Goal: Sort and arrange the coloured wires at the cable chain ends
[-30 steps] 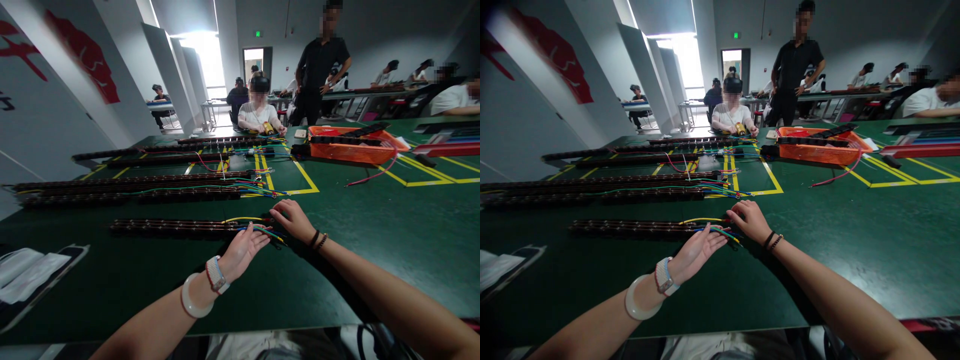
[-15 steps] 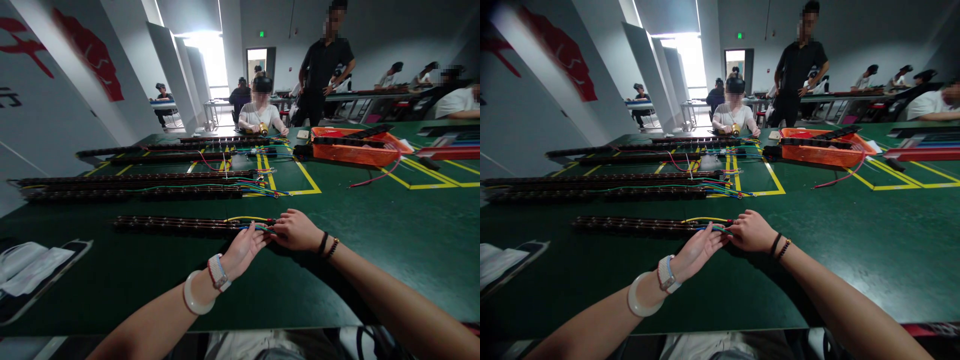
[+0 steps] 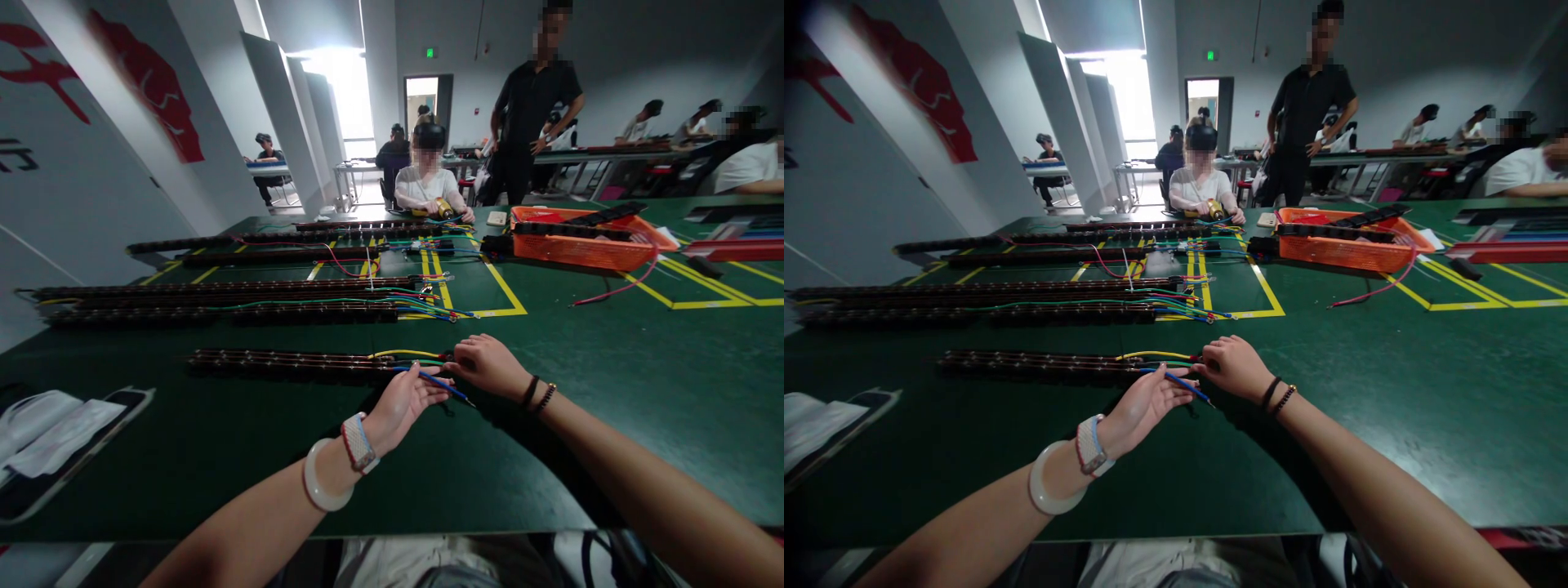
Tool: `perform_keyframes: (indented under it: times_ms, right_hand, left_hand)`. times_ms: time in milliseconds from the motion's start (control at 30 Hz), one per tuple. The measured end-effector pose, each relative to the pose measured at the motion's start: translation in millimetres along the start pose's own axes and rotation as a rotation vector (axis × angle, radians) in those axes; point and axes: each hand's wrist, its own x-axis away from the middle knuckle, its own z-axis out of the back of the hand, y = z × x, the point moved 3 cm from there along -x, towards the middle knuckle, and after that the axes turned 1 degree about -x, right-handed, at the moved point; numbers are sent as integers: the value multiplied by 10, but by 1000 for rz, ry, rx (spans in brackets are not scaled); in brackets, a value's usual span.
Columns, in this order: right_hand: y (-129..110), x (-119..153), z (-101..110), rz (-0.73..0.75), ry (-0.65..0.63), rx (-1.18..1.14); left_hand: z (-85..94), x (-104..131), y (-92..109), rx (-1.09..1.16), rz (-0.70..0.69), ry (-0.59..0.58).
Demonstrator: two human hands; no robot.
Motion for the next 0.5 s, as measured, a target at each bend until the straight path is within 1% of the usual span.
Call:
perform_keyframes:
  times_ms: [167, 300, 500]
  right_hand:
    - [4, -10, -73, 11, 2, 31]
    - [28, -19, -98, 23, -8, 46]
    - [22, -33, -102, 0, 32, 100]
  left_hand:
    - [-2, 11, 2, -31, 32, 11]
    - [17, 5, -12, -26, 27, -3]
    - [38, -4, -21, -6, 42, -27]
